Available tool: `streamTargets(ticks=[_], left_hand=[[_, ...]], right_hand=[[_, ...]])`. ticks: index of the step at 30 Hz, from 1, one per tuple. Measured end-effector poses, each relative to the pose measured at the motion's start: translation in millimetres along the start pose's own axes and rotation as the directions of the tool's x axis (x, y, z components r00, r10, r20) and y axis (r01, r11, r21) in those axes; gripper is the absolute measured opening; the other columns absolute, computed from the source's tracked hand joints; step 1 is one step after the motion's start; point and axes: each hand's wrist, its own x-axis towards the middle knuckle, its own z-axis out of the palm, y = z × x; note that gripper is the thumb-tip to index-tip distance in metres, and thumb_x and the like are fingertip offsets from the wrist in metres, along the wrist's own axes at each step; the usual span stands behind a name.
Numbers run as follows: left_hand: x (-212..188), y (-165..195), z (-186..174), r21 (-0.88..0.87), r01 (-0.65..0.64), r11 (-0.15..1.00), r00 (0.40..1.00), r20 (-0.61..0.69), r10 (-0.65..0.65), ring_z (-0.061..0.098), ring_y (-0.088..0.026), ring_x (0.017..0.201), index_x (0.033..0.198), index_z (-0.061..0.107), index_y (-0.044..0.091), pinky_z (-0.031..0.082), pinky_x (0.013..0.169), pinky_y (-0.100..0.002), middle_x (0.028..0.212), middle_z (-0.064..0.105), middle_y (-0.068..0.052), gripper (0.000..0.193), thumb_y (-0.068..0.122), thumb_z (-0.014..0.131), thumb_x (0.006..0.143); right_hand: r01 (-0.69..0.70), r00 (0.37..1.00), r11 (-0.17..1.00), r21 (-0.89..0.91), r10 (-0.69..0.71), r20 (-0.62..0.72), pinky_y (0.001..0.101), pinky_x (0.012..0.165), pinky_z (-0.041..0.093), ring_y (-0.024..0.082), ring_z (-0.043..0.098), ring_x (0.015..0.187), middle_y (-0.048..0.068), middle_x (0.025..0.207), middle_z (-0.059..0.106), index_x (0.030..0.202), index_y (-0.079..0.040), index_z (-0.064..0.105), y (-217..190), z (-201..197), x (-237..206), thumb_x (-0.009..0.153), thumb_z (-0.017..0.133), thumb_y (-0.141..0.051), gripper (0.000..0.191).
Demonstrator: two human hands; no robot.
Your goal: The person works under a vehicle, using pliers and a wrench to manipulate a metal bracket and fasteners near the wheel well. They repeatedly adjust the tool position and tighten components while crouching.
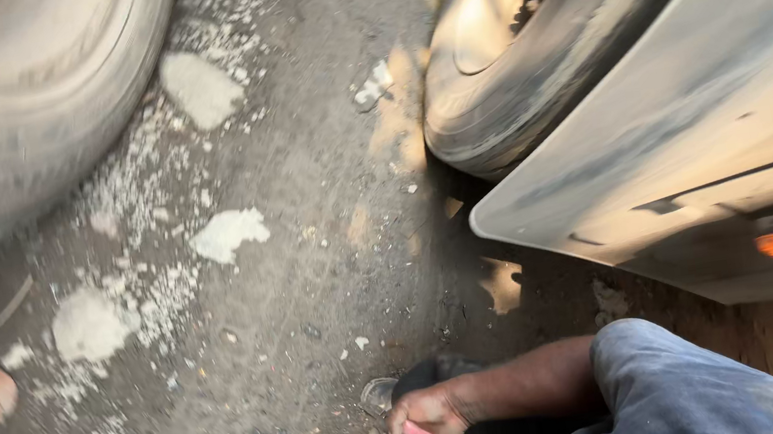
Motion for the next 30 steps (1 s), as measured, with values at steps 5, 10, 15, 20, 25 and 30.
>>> streamTargets(ticks=[5,10,15,20,25,30], left_hand=[[-18,64,4,0.077,0.099,0.992,0.995,0.011,-0.100,0.068,-0.028,0.078,0.104,0.072,0.008,0.054,0.062,-0.043,0.092,0.068,-0.011,0.017,0.022,0.065,0.097],[-40,105,10,0.127,0.180,0.975,0.983,0.013,-0.183,0.067,-0.028,0.076,0.106,0.071,0.008,0.053,0.061,-0.042,0.090,0.066,-0.010,0.018,0.023,0.065,0.097],[-65,132,-51,0.144,0.253,0.957,0.967,-0.017,-0.254,0.066,-0.027,0.074,0.107,0.070,0.008,0.051,0.059,-0.041,0.088,0.065,-0.009,0.019,0.024,0.064,0.098],[-37,206,-137,0.186,0.307,0.933,0.951,-0.036,-0.306,0.065,-0.026,0.073,0.109,0.068,0.008,0.050,0.058,-0.041,0.087,0.064,-0.009,0.021,0.025,0.063,0.098],[-22,299,-226,0.287,0.345,0.894,0.936,-0.029,-0.352,0.064,-0.025,0.071,0.110,0.067,0.008,0.049,0.057,-0.040,0.085,0.063,-0.008,0.022,0.026,0.063,0.099],[16,387,-267,0.334,0.355,0.873,0.931,-0.040,-0.363,0.063,-0.025,0.069,0.112,0.065,0.008,0.048,0.055,-0.040,0.083,0.062,-0.008,0.023,0.027,0.062,0.100]], right_hand=[[0.210,0.971,0.961,-0.179,-0.227,-0.077,0.0509,0.081,0.061,0.027,0.071,0.095,0.011,0.117,0.064,0.133,-0.009,0.053,-10,38,-51,0.090,0.069,-0.005,0.046],[0.387,0.859,0.819,-0.424,-0.487,-0.156,0.0397,0.072,0.066,0.024,0.071,0.091,0.009,0.116,0.059,0.132,-0.007,0.045,-40,79,-106,0.075,0.071,0.004,0.064],[0.451,0.686,0.643,-0.619,-0.694,-0.220,0.0319,0.066,0.059,0.018,0.066,0.090,0.008,0.111,0.063,0.138,-0.009,0.047,-71,131,-185,0.076,0.071,0.001,0.067],[0.356,0.420,0.266,-0.896,-0.902,-0.100,0.0333,0.083,0.056,0.018,0.064,0.099,0.007,0.114,0.067,0.151,-0.006,0.043,-100,190,-254,0.079,0.066,-0.004,0.076],[0.179,0.249,0.253,-0.951,-0.946,-0.205,0.0378,0.082,0.052,0.025,0.064,0.098,0.013,0.108,0.065,0.153,-0.008,0.039,-111,283,-301,0.076,0.072,-0.012,0.084],[0.247,0.252,0.259,-0.934,-0.948,-0.197,0.0403,0.080,0.052,0.030,0.066,0.091,0.018,0.101,0.065,0.157,-0.011,0.039,-122,378,-356,0.079,0.062,-0.013,0.081]])
